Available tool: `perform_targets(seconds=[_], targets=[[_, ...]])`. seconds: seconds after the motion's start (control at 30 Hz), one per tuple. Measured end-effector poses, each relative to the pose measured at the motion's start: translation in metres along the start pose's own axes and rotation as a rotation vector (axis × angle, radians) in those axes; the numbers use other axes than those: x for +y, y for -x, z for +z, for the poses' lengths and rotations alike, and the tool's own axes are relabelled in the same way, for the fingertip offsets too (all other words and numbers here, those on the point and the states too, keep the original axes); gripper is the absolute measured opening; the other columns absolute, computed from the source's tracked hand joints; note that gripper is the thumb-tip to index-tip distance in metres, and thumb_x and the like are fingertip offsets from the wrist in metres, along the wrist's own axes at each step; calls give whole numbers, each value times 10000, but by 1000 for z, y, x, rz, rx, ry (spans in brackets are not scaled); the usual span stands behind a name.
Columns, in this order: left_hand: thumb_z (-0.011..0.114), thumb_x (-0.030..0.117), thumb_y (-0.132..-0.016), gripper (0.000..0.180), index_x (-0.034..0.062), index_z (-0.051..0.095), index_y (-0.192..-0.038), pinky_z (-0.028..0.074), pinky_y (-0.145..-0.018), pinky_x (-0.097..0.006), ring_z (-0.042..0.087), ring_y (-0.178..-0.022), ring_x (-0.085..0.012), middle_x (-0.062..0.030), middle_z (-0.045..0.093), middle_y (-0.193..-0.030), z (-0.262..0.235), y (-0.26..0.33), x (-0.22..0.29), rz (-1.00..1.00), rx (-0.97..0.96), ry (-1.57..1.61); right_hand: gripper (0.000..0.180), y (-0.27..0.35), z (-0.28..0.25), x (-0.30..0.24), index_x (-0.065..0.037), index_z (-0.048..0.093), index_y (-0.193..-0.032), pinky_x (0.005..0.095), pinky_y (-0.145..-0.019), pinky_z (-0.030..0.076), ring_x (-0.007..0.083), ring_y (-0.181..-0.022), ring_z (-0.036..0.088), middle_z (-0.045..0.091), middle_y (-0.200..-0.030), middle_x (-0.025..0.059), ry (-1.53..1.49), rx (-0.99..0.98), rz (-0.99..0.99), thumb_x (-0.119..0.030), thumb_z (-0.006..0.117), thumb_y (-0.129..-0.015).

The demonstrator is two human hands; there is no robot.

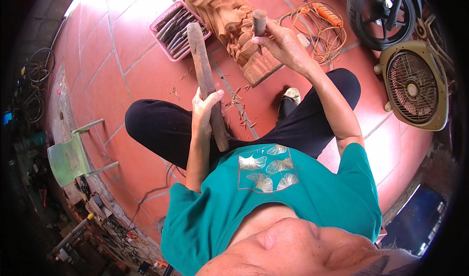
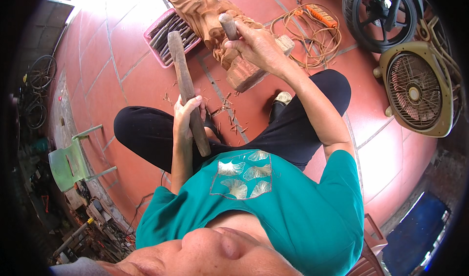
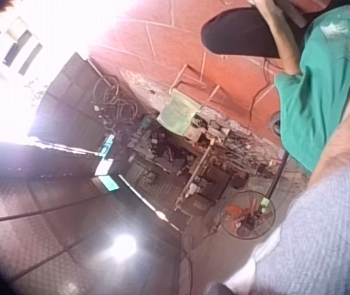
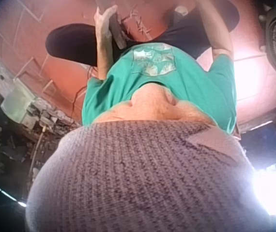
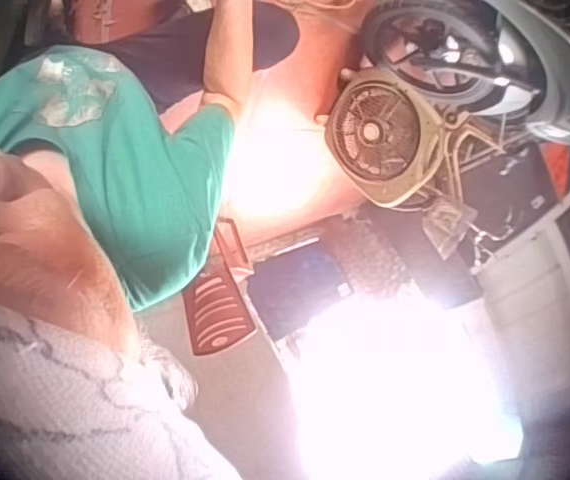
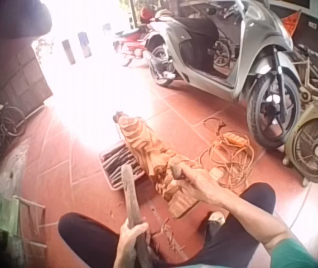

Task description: The person carves a wooden sculpture using a chisel and mallet. They repeatedly strike the chisel to shape the wood, occasionally adjusting the sculpture's position and selecting different chisels from a nearby container.

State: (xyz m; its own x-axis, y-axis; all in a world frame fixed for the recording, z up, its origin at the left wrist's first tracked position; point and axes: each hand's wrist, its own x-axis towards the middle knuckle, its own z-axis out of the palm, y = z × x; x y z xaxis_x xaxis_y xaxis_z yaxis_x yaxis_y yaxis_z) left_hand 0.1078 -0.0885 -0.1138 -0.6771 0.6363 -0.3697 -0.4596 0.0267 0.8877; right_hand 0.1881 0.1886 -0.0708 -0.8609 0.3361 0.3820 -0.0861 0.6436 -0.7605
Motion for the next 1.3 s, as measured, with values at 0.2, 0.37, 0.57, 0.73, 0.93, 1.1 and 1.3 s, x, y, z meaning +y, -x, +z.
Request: perform_targets(seconds=[0.2,0.37,0.57,0.73,0.93,1.1,1.3], targets=[[707,148,-887,344,-4,568,-1162,446,-461,-257,563,-519,-137,-68,613,-748,11,7,10,57,-3,-62,317,0,0,0,-40,589,-1097,434,-647,519,344,-744,702,674,-787,175,42,-24,-71,-255,744,-923],[698,109,-887,390,-30,560,-1225,451,-492,-261,572,-550,-138,-58,600,-768,20,13,29,152,18,-161,334,0,-1,2,-36,581,-1096,433,-652,516,349,-748,695,678,-804,180,8,-62,-41,-259,750,-914],[666,16,-890,386,-44,554,-1255,455,-493,-267,582,-577,-136,-43,583,-810,21,13,31,276,14,-109,338,0,-1,5,-48,586,-1122,427,-695,516,353,-789,692,686,-843,176,35,-99,-63,-272,740,-920],[639,6,-903,375,-43,550,-1264,462,-498,-268,581,-577,-139,-56,584,-808,21,14,31,280,37,-95,309,2,-2,-8,-71,586,-1100,431,-703,507,347,-811,686,685,-843,151,45,-119,-64,-269,736,-915],[589,71,-949,402,-62,490,-1315,496,-524,-289,587,-582,-161,-104,596,-816,38,32,55,536,41,-92,326,1,-6,-16,-78,604,-1102,392,-688,536,310,-798,705,708,-870,113,88,-175,-159,-205,782,-861],[623,30,-927,445,-63,459,-1329,516,-547,-286,602,-604,-151,-103,620,-855,45,44,61,671,68,-253,250,2,-3,-14,-106,618,-1081,422,-721,521,324,-831,704,712,-872,111,-23,-192,-170,-136,741,-866],[757,78,-860,322,-1,571,-1111,463,-550,-259,557,-614,-71,-26,641,-789,39,47,79,208,-107,-421,494,0,-1,-7,-144,586,-1288,378,-670,552,282,-771,722,734,-884,88,23,-155,-274,-162,801,-844]])
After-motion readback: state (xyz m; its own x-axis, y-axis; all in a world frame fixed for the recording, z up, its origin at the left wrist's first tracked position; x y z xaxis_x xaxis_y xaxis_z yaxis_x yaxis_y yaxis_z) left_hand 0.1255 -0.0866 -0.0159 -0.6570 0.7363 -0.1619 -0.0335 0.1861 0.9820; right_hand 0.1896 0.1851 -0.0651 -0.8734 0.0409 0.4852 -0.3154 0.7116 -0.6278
